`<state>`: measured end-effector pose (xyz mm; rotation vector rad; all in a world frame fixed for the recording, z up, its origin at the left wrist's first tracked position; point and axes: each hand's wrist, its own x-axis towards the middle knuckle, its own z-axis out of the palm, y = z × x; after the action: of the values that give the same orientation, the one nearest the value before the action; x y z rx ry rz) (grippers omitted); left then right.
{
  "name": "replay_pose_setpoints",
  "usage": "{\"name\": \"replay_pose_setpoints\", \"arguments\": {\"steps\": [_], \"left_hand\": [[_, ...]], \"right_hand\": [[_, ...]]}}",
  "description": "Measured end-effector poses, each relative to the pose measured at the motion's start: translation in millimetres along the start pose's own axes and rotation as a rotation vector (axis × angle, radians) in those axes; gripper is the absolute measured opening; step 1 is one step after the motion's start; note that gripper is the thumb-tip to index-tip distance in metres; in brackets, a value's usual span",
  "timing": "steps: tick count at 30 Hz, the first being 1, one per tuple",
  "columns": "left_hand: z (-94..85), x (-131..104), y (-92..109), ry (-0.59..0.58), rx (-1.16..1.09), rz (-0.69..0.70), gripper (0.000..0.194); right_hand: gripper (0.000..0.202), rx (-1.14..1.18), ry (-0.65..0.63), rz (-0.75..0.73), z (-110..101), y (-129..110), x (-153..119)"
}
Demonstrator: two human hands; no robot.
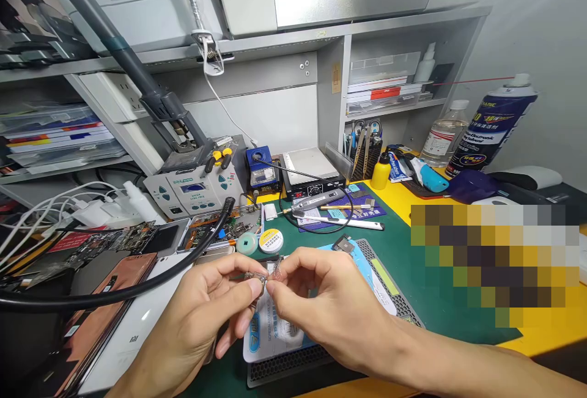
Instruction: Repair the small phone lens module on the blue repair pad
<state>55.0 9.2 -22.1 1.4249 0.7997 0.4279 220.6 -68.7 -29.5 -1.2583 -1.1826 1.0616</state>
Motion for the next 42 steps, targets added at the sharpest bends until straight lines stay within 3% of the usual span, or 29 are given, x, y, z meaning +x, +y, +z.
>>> {"name": "replay_pose_setpoints", "arguments": {"steps": [30, 42], "left_hand": [[8.3, -3.3, 8.5, 0.126, 0.139, 0.102, 0.027], [4.9, -0.7, 6.4, 0.078, 0.102, 0.080, 0.024]], "right_hand": [[0.016, -0.092, -0.002, 0.036, 1.1, 0.7, -0.4], [0.015, -0.036, -0.010, 0.070, 0.8, -1.5, 0.1]]}}
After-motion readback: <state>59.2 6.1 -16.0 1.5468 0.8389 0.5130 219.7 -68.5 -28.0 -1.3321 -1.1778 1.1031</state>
